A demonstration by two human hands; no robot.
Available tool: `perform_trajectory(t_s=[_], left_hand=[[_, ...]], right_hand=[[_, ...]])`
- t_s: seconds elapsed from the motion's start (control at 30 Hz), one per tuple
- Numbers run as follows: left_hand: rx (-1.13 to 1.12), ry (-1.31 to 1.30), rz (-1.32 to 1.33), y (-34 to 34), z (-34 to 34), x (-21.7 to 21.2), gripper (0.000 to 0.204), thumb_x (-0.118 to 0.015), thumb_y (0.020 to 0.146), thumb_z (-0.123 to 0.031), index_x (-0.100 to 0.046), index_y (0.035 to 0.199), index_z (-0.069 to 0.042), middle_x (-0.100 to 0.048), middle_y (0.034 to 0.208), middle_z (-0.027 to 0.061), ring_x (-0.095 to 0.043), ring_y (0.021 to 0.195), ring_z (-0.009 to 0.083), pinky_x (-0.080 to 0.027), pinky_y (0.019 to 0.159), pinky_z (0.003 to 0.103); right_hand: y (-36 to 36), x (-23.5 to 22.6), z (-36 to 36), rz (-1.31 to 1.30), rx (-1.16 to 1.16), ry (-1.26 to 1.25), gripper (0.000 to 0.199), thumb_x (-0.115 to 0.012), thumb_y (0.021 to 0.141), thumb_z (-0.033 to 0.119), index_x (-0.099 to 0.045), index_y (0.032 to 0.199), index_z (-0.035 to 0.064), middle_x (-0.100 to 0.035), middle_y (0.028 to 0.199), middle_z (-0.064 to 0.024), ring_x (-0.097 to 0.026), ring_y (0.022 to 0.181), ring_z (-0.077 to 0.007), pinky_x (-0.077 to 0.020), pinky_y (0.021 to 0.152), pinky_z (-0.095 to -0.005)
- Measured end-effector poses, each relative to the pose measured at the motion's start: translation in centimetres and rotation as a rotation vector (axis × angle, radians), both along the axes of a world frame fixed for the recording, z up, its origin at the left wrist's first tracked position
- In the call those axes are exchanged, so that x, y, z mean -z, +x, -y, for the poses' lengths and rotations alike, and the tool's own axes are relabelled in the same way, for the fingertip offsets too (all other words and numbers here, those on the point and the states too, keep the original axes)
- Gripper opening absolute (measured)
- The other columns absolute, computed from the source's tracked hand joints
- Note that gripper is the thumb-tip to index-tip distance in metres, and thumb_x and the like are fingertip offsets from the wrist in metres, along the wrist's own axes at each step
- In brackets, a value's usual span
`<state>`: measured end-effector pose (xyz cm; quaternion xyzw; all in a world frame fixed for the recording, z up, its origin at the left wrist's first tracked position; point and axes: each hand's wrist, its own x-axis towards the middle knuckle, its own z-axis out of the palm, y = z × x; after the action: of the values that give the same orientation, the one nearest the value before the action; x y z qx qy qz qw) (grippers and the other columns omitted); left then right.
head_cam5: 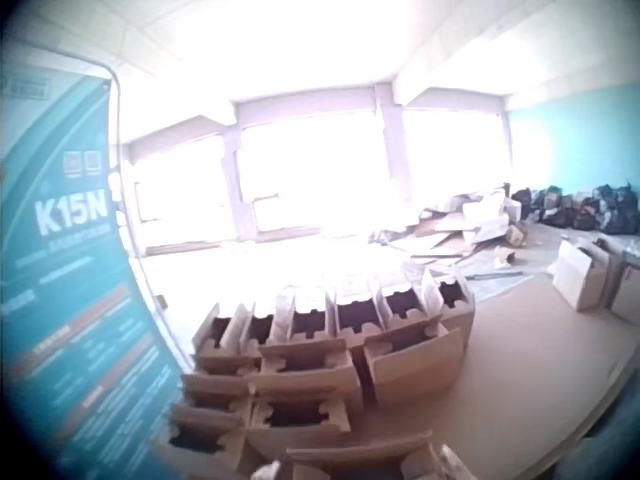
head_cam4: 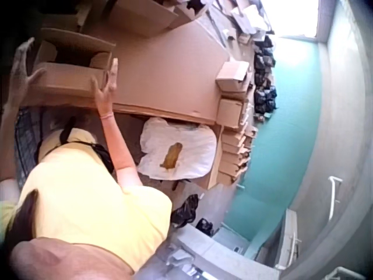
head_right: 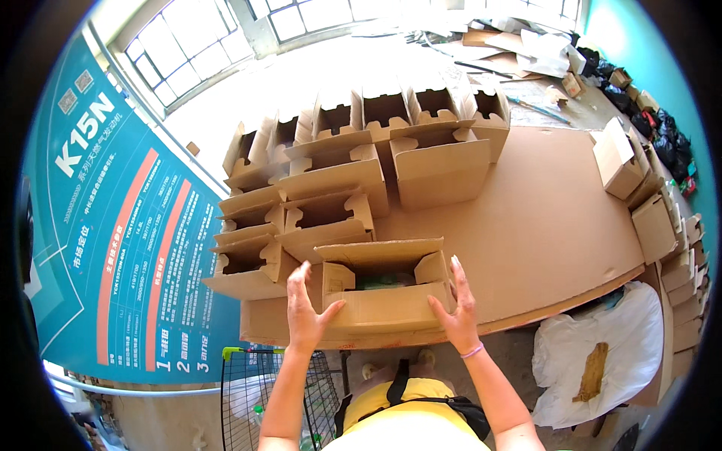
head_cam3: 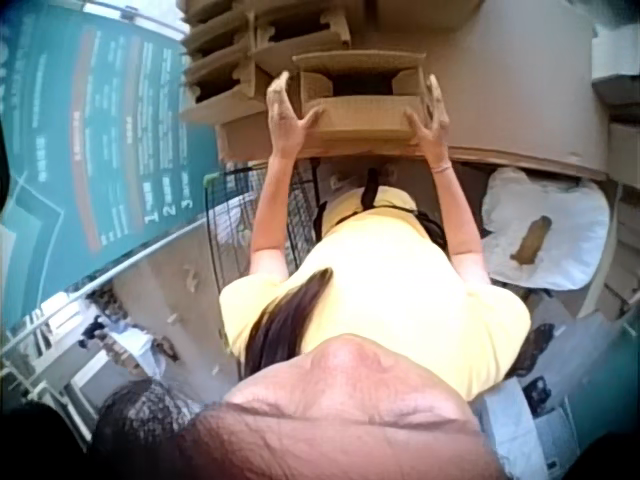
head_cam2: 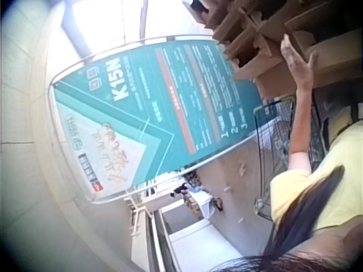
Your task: The person takes empty plastic bottles from a shopping cart and places them into cardboard boxes on a table, one by one.
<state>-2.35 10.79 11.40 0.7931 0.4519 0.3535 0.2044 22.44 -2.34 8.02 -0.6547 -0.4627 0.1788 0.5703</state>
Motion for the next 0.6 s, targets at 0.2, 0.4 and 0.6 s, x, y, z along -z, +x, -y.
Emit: perform_trajectory(t_s=[0.2,0.4,0.6], left_hand=[[0.272,0.172,-0.277,1.3,-3.6,-2.3,0.094,-0.083,0.070,-0.016,-0.031,0.148,-0.007,-0.051,0.129,0.0156,-0.049,0.122,0.0334,-0.026,0.116,0.049],[0.604,0.052,-0.425,-0.2,-4.4,-1.1,0.090,-0.085,0.061,-0.053,-0.053,0.137,-0.017,-0.033,0.147,0.0202,-0.029,0.138,0.0429,-0.033,0.111,0.055],[0.733,-0.146,-0.641,0.0,-5.7,-2.4,0.111,-0.085,0.058,-0.054,-0.031,0.152,-0.029,-0.011,0.157,0.0253,-0.011,0.143,0.0508,-0.024,0.115,0.057]], right_hand=[[0.0,1.3,-0.6,-0.078,-0.003,-0.056,0.072,-0.065,0.088,0.006,-0.029,0.149,-0.0020,-0.040,0.150,-0.0200,-0.037,0.140,-0.0275,-0.0291,0.115,-0.0361],[-0.5,1.6,-0.8,-0.017,0.074,-0.068,0.055,-0.058,0.093,0.009,-0.039,0.143,-0.0022,-0.053,0.138,-0.0223,-0.048,0.131,-0.0298,-0.0344,0.111,-0.0359],[-0.5,1.9,-1.3,0.065,0.148,-0.032,0.045,-0.052,0.095,0.014,-0.047,0.138,-0.0008,-0.062,0.122,-0.0225,-0.059,0.116,-0.0338,-0.0438,0.101,-0.0375]])
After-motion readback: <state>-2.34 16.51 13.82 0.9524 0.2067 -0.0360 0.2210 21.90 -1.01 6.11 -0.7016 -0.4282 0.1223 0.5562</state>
